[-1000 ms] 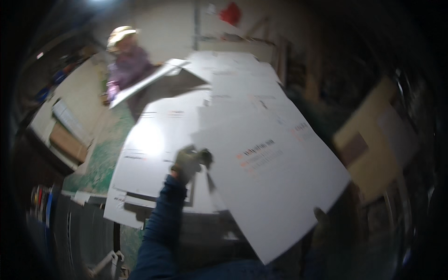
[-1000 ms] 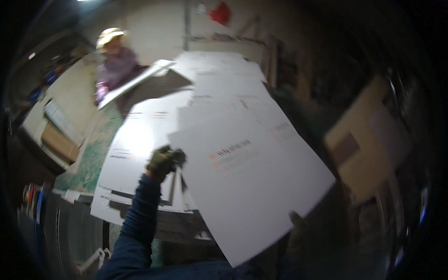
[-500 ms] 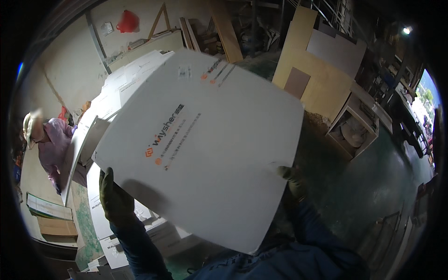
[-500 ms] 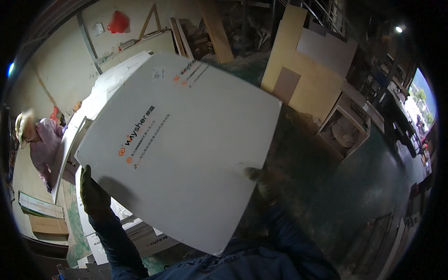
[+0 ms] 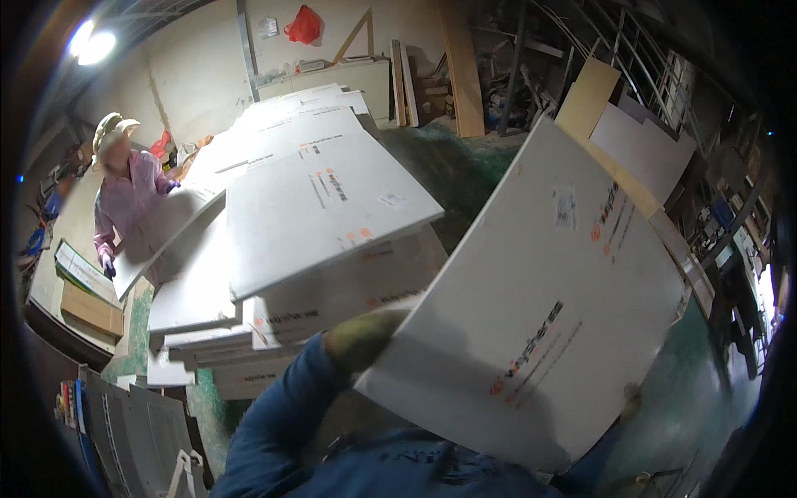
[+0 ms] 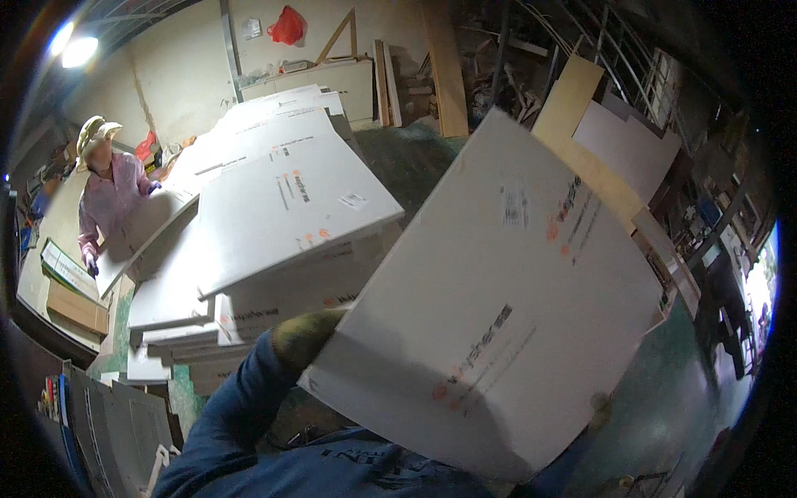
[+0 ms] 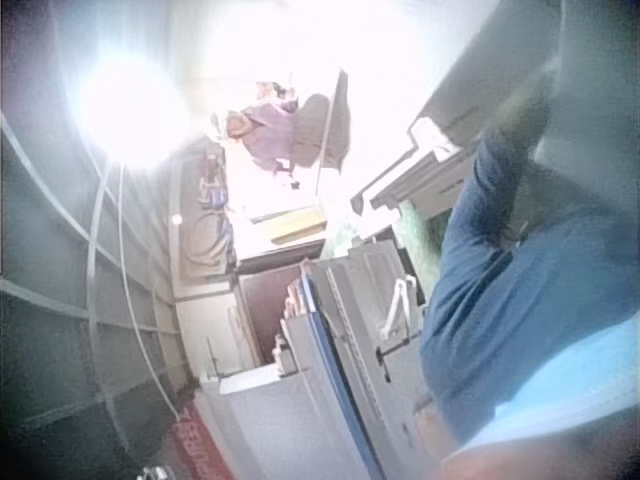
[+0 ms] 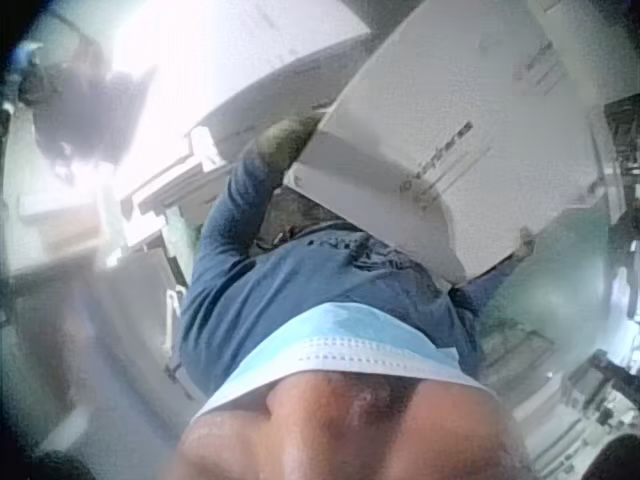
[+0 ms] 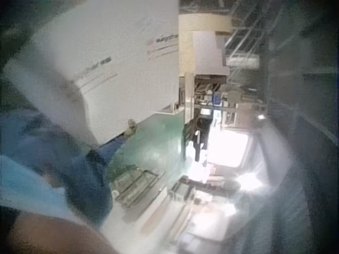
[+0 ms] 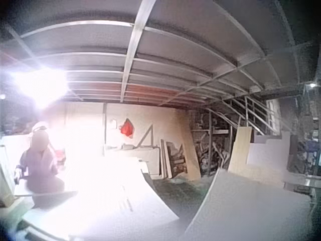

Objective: The person measures white panels with a tape measure, marks them, and drills holes using a drill press. They handle multiple panels, moving them between a stack and the drill press, and place drilled panels on a nearby table.

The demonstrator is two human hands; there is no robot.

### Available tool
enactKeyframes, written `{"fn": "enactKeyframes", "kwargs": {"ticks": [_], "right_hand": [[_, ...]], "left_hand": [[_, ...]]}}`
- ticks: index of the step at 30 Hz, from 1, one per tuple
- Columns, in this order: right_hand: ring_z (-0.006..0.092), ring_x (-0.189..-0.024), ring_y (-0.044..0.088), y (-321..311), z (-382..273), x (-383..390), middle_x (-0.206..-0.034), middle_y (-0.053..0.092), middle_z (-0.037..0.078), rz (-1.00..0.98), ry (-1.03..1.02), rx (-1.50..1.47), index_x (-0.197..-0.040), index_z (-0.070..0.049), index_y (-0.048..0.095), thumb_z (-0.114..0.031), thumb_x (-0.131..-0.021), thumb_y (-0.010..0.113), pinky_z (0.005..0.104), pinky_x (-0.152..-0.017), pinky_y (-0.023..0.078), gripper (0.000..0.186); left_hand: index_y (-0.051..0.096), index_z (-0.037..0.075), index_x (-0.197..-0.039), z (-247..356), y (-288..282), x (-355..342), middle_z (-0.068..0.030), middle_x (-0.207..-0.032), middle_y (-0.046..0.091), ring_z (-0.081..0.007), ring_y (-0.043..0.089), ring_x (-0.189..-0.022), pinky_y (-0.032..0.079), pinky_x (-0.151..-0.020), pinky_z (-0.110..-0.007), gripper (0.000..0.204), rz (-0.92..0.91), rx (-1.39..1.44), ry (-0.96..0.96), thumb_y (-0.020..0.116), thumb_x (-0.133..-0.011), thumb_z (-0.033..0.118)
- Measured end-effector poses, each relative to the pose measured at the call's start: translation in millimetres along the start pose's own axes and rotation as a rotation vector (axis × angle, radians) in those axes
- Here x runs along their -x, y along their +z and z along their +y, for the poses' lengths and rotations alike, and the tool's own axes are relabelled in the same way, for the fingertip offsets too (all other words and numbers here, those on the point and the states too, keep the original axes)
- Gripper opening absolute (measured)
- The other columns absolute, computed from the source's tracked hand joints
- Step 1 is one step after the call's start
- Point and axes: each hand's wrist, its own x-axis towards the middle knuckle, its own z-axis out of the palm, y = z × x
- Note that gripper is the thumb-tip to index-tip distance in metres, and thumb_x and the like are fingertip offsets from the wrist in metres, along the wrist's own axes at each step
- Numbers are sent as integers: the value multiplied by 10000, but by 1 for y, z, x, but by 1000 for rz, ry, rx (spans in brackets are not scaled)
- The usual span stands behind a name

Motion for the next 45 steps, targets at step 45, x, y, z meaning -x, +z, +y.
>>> {"fn": "enactKeyframes", "kwargs": {"ticks": [45], "right_hand": [[238, -845, 709, -572, 36, -308, -933, 744, 154, 788, 484, 799, -1054, 60, 715, -358, -851, 817, 382, -711, 565, 476]], "left_hand": [[686, 79, -1210, -434, 265, -913, -120, -1041, 732, -200, 705, -865, 560, -708, -370, 337, -345, -1275, -30, 543, -1063, 346]]}}
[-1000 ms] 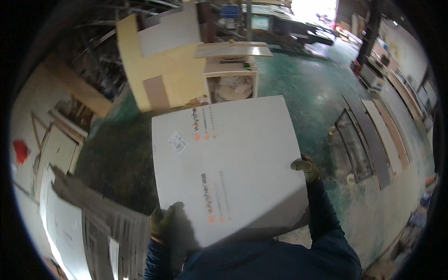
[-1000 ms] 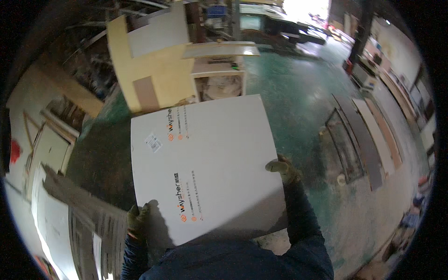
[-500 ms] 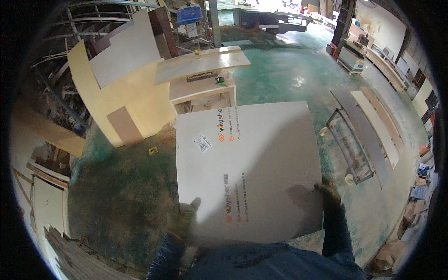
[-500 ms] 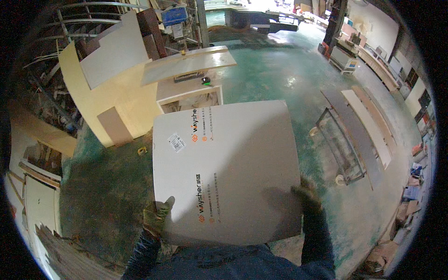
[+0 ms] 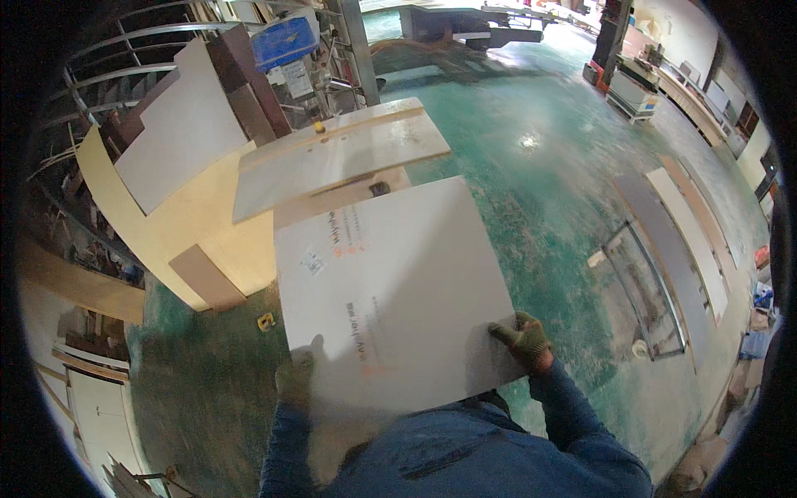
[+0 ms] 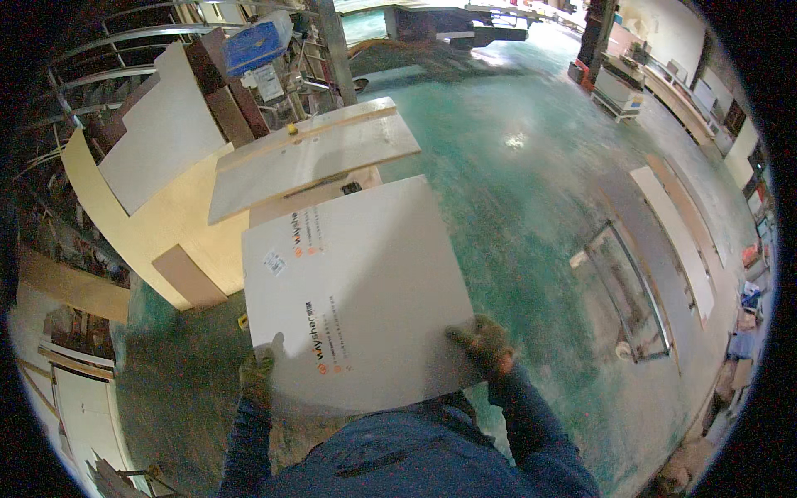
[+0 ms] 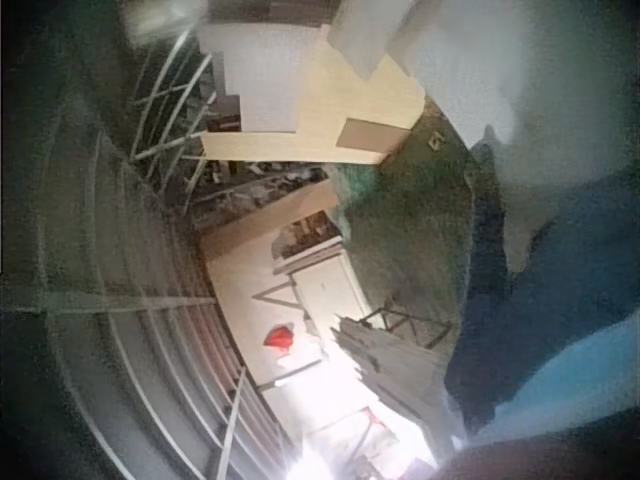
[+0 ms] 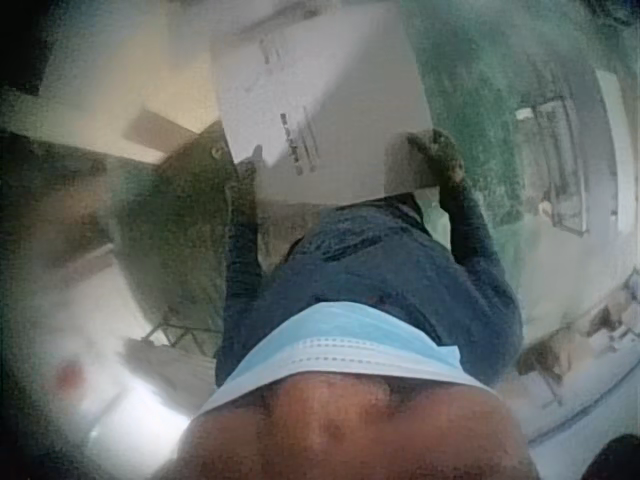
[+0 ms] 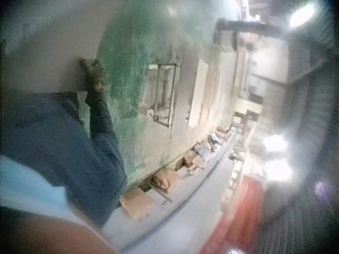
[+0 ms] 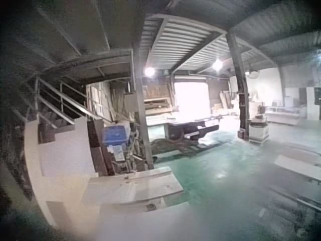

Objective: The person measures white panels with a tape measure, marks them, and drills holes using a drill press. They handle multiple panels, moving them between a stack and the drill press, and place drilled panels on a nearby table.

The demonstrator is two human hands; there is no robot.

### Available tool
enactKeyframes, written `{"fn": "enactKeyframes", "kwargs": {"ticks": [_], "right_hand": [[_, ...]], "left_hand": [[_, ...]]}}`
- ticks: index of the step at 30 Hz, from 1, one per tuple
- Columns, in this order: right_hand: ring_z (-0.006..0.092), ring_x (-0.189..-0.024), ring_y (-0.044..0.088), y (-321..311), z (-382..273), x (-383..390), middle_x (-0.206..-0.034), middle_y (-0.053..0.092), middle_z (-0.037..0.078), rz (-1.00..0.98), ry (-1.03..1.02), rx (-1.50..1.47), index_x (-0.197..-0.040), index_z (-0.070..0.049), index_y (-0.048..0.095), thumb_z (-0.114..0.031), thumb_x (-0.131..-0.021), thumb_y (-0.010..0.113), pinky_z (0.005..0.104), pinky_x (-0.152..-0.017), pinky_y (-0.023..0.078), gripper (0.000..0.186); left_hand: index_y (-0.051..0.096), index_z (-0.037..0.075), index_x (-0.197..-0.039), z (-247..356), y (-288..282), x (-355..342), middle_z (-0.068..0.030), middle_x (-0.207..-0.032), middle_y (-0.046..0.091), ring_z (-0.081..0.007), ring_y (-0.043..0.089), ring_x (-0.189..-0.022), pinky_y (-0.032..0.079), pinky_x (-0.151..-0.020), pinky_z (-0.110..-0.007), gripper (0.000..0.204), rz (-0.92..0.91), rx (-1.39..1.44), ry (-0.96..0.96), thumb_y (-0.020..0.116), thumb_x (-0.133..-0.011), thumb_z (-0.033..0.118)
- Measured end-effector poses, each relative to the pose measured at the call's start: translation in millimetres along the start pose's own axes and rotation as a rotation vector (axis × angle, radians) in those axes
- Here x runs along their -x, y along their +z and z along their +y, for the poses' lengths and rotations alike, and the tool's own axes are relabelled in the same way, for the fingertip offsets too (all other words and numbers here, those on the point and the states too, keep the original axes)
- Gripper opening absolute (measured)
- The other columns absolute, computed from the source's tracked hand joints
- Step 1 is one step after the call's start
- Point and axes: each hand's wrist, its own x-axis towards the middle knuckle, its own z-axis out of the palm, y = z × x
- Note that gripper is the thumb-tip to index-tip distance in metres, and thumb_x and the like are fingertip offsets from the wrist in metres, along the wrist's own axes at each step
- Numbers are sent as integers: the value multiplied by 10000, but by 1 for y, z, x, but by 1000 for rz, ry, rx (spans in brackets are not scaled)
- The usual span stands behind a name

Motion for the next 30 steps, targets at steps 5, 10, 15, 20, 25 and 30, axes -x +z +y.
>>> {"fn": "enactKeyframes", "kwargs": {"ticks": [5, 10, 15, 20, 25, 30], "right_hand": [[271, -884, 721, 30, -46, -169, -1014, 759, 185, -223, -12, -66, -1107, 50, 712, -387, -856, 794, 400, -778, 571, 511], [303, -942, 727, 43, -64, -254, -1042, 757, 203, -313, 123, -25, -1140, 25, 705, -375, -869, 775, 412, -822, 565, 489], [285, -933, 719, 49, -58, -280, -1032, 756, 196, -320, 121, -100, -1130, 29, 706, -366, -891, 762, 403, -813, 558, 465], [372, -1046, 703, 29, -92, -315, -1101, 740, 202, -463, 68, 458, -1150, -9, 706, -481, -950, 682, 432, -876, 559, 513], [421, -1172, 635, 47, -191, -448, -1282, 637, 259, -62, -603, 375, -1293, 16, 602, -279, -956, 709, 453, -996, 526, 461], [399, -1445, 410, 161, -210, -607, -1524, 478, 234, -210, -765, 453, -1450, -28, 519, -423, -998, 598, 446, -1181, 375, 606]], "left_hand": [[645, -2, -1301, -27, 35, -107, -108, -1179, 702, -190, 671, -1021, 553, -836, -410, 468, 38, 572, -538, 604, -1040, 384], [504, 3, -1452, -156, 74, -141, -157, -1269, 677, -285, 670, -1124, 559, -971, -477, 606, 281, 1291, -795, 563, -1042, 445], [538, -27, -1384, -149, 72, -176, -161, -1261, 681, -294, 677, -1099, 556, -988, -475, 596, 215, 1009, -675, 608, -1020, 440], [630, -53, -1252, -63, 41, -227, -160, -1223, 697, -252, 687, -993, 564, -879, -395, 483, 72, 325, -689, 655, -1016, 368], [572, -32, -1327, -128, 52, -190, -176, -1274, 646, -229, 649, -1005, 548, -805, -365, 491, -1, 445, -703, 607, -1038, 363], [474, -23, -1448, -128, 38, -199, -198, -1418, 519, -281, 585, -1157, 512, -943, -406, 522, 43, 586, -796, 500, -1070, 336]]}}
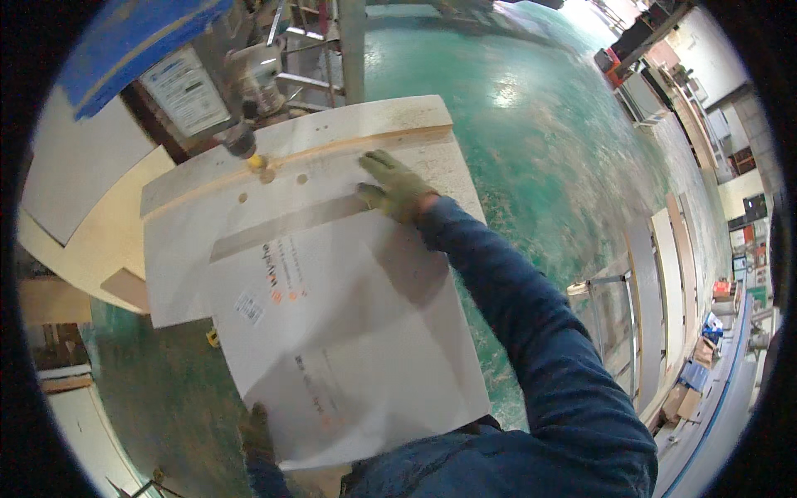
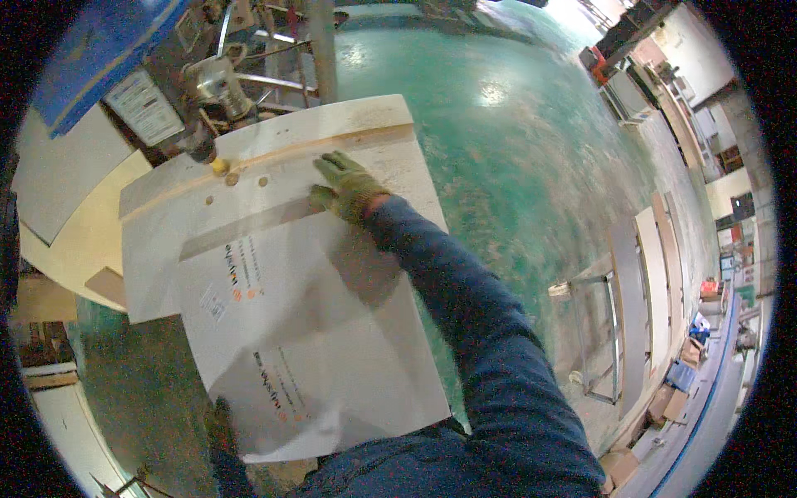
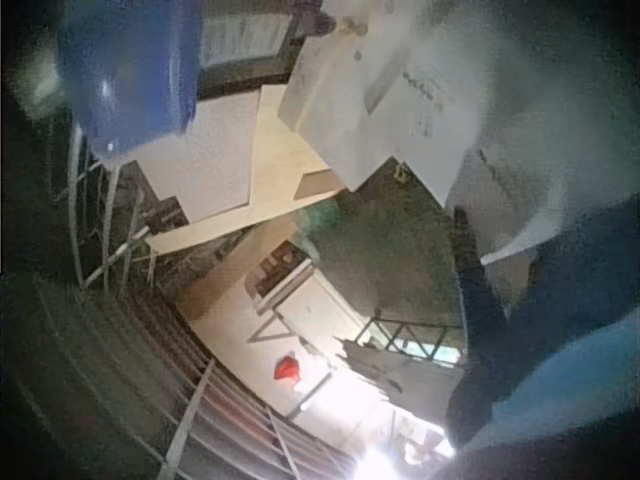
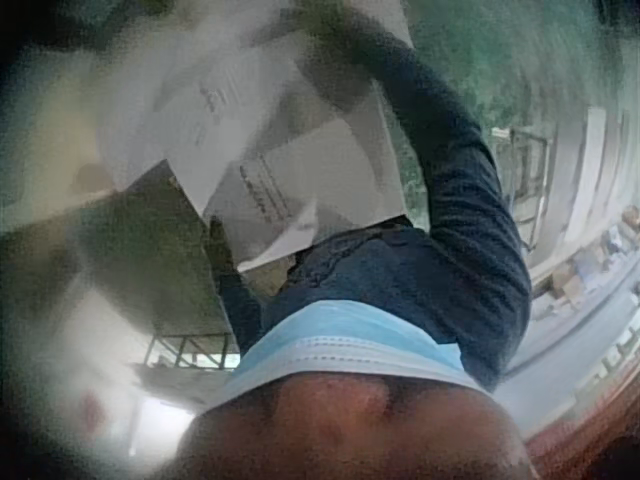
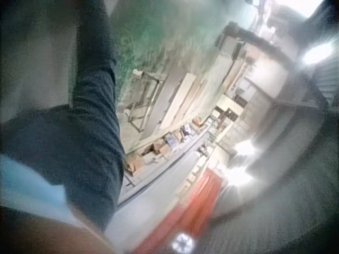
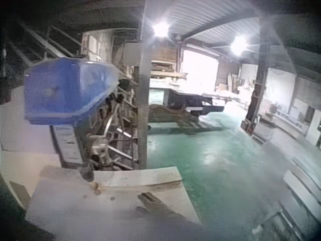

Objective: The person measures white panels with a tape measure, marks them, and drills holes using a drill press. They handle multiple panels, moving them between a stack and the drill press, and place drilled panels on a nearby table.

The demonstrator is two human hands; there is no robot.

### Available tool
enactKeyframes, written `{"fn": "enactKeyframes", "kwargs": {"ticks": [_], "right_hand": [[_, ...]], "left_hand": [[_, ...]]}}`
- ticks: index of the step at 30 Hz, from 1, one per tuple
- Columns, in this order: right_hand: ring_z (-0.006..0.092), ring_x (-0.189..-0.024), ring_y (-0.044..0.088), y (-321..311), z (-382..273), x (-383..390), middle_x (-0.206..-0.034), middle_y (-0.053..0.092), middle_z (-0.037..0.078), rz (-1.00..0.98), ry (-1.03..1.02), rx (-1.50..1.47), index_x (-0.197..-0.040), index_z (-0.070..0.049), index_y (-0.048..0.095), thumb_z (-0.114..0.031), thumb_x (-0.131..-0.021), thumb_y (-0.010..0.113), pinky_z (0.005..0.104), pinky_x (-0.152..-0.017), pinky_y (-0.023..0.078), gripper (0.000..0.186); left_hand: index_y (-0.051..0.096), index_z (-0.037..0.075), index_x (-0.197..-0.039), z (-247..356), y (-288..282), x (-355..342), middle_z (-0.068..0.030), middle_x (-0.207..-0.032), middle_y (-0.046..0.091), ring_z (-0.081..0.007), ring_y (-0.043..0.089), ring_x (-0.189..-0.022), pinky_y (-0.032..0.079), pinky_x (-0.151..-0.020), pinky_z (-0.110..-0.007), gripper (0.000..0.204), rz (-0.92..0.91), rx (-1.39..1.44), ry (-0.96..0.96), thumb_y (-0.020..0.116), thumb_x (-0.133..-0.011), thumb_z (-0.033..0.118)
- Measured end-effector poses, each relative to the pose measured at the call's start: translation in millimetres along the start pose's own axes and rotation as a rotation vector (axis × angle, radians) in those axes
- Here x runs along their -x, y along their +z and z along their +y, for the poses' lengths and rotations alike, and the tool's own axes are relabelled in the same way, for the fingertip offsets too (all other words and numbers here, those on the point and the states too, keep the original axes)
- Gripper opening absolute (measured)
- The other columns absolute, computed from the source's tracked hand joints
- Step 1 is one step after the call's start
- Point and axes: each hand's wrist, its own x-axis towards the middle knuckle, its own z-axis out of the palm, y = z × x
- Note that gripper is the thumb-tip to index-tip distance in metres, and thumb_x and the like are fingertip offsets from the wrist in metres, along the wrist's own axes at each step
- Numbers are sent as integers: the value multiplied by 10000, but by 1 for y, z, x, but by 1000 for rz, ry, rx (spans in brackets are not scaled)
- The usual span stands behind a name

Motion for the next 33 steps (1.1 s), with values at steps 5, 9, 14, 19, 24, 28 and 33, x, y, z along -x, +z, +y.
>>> {"fn": "enactKeyframes", "kwargs": {"ticks": [5, 9, 14, 19, 24, 28, 33], "right_hand": [[333, -1551, 235, -13, 50, -18, -1660, 292, 186, -318, 49, 435, -1587, -59, 337, -567, -1033, 400, 458, -1273, 147, 754], [389, -1475, 372, -117, 118, 99, -1569, 411, 257, -231, 574, 422, -1539, 2, 393, -585, -1031, 440, 445, -1215, 299, 778], [305, -1303, 579, -109, 25, 266, -1407, 589, 235, -161, 962, -694, -1532, -20, 431, -508, -1052, 498, 453, -1054, 495, 688], [206, -710, 659, -50, -24, 405, -825, 665, 84, -182, 1167, -822, -1069, -38, 644, -356, -981, 697, 363, -627, 538, 334], [188, -653, 615, -72, -46, 350, -721, 603, 19, 54, 1119, -716, -899, -37, 613, -466, -979, 653, 348, -530, 461, 438], [180, -660, 606, -75, -49, 317, -725, 595, 17, 88, 1080, -630, -913, -43, 620, -487, -962, 675, 344, -513, 445, 451], [157, -671, 574, -51, -11, 316, -769, 586, -13, 129, 944, -605, -942, -53, 634, -470, -937, 717, 329, -545, 449, 425]], "left_hand": [[469, -36, -1446, 20, -9, 25, -203, -1426, 470, -303, 556, -1222, 498, -1008, -430, 534, 20, -146, -69, 470, -1068, 341], [660, -94, -1173, 80, 32, 20, -153, -1024, 725, -232, 672, -938, 561, -794, -394, 584, 126, -94, 74, 701, -976, 454], [644, -85, -1215, 46, 47, -2, -193, -1097, 722, -222, 667, -961, 554, -827, -368, 523, 48, 139, 50, 696, -989, 383], [647, -54, -1232, 74, 103, -17, -191, -1140, 727, -284, 697, -1004, 561, -845, -395, 483, -101, -337, 253, 670, -996, 367], [659, -23, -1213, 117, 151, -35, -205, -1115, 738, -353, 708, -1020, 549, -856, -445, 556, -34, -407, 211, 658, -971, 477], [677, -8, -1203, 159, 159, -39, -254, -1103, 721, -408, 698, -1031, 536, -893, -468, 620, 43, -281, 332, 663, -937, 552], [683, -1, -1226, 188, 149, -52, -264, -1163, 709, -427, 680, -1082, 529, -922, -464, 663, -42, -316, 195, 630, -938, 595]]}}
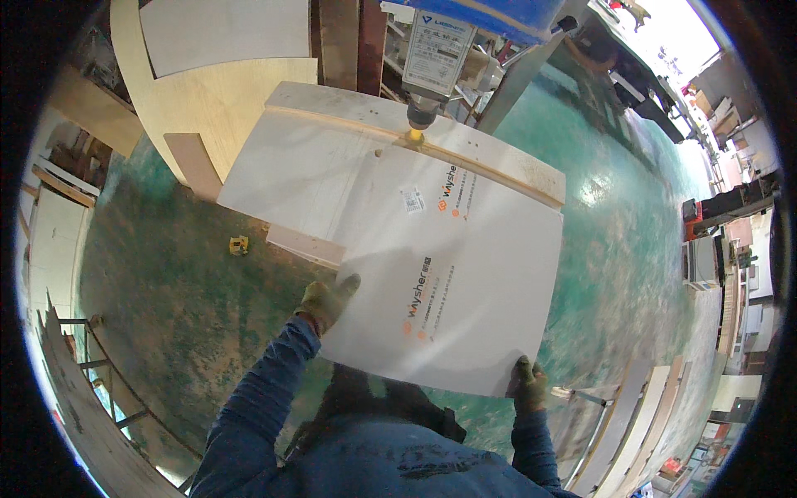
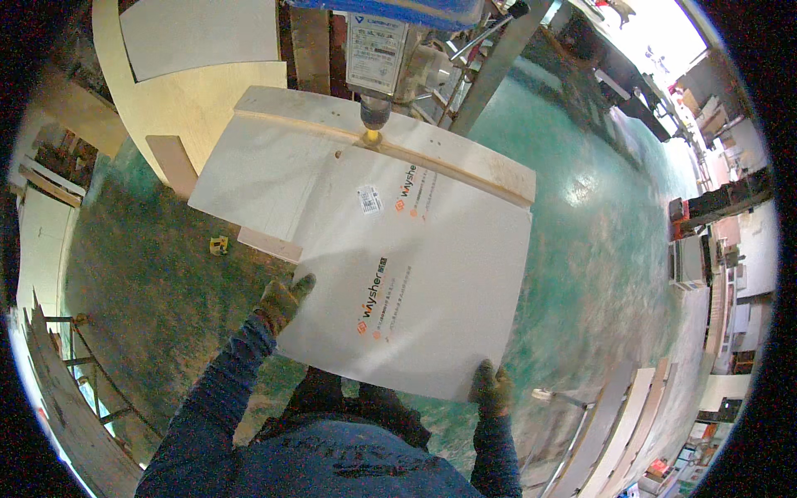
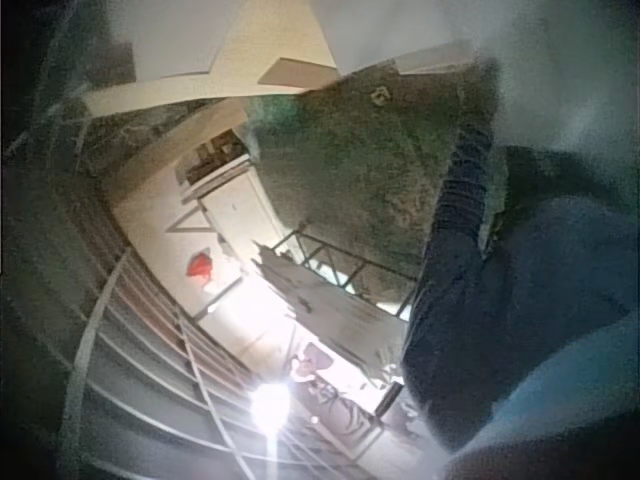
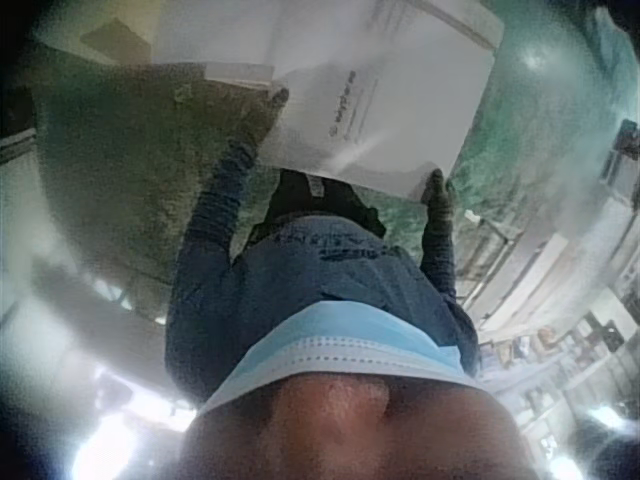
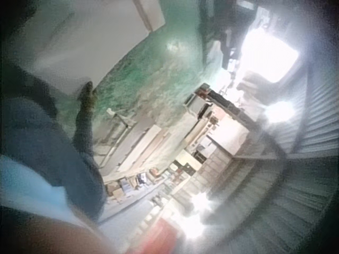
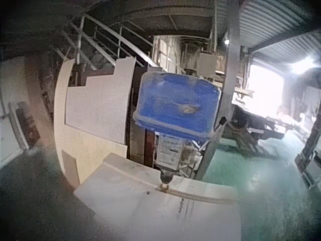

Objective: The person measures white panels with a tape measure, marks them, and drills holes using a drill press. They handle multiple panels, moving them between a stack and the drill press, and place drilled panels on a nearby table.

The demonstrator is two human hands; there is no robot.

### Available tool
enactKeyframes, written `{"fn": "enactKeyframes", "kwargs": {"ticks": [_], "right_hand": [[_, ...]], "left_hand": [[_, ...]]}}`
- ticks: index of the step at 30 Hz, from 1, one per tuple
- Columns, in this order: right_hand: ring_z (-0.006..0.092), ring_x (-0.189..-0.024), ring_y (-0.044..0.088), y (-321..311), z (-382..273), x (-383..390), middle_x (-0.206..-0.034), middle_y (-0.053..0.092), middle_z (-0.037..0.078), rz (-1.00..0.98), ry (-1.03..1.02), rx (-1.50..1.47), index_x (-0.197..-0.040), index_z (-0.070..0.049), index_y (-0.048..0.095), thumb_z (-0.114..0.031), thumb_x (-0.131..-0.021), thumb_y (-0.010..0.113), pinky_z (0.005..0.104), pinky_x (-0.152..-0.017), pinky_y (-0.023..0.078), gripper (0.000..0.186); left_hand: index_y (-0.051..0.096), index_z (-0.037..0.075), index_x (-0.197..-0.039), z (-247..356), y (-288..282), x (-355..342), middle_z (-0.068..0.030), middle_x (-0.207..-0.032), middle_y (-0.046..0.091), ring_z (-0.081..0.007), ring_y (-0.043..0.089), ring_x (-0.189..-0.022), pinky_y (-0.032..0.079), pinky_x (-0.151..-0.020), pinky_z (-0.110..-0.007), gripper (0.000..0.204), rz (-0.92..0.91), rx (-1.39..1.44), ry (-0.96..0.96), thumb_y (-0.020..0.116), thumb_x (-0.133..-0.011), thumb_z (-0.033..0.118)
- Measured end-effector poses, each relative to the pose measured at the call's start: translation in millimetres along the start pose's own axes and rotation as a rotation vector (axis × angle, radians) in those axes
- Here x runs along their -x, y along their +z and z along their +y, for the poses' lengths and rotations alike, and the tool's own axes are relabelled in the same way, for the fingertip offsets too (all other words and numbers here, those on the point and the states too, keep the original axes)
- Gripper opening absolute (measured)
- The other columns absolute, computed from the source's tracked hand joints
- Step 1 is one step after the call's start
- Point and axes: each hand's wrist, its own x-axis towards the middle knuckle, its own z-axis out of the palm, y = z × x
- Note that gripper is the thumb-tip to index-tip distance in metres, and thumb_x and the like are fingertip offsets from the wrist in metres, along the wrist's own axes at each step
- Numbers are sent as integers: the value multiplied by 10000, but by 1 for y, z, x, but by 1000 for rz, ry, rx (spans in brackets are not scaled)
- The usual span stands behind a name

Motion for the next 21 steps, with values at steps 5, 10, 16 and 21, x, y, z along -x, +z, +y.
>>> {"fn": "enactKeyframes", "kwargs": {"ticks": [5, 10, 16, 21], "right_hand": [[129, -702, 553, 9, -32, 3, -804, 591, -22, -31, 167, -146, -972, -60, 651, -449, -935, 732, 302, -594, 443, 399], [109, -729, 536, 7, -31, 0, -804, 592, -24, -32, 97, -97, -1015, -58, 658, -437, -946, 728, 282, -630, 438, 392], [120, -742, 542, 8, -22, -8, -842, 604, -17, -18, 120, -128, -1057, -44, 651, -427, -951, 722, 301, -648, 462, 403], [146, -740, 556, 10, -34, -1, -847, 606, -9, -39, 147, -149, -1001, -51, 630, -389, -947, 722, 318, -655, 474, 355]], "left_hand": [[673, -13, -1244, -27, 11, -18, -289, -1198, 689, -433, 657, -1147, 520, -960, -473, 779, 58, -139, -16, 576, -921, 690], [655, -58, -1242, -28, 6, -22, -317, -1216, 670, -448, 638, -1172, 511, -981, -467, 831, 5, -15, 60, 585, -911, 701], [638, -104, -1238, -6, -7, -15, -318, -1206, 673, -428, 655, -1143, 518, -973, -447, 820, 9, -43, -10, 653, -903, 645], [615, -119, -1275, -22, 2, -22, -325, -1247, 657, -406, 648, -1181, 522, -981, -437, 842, -20, 60, -66, 659, -902, 635]]}}
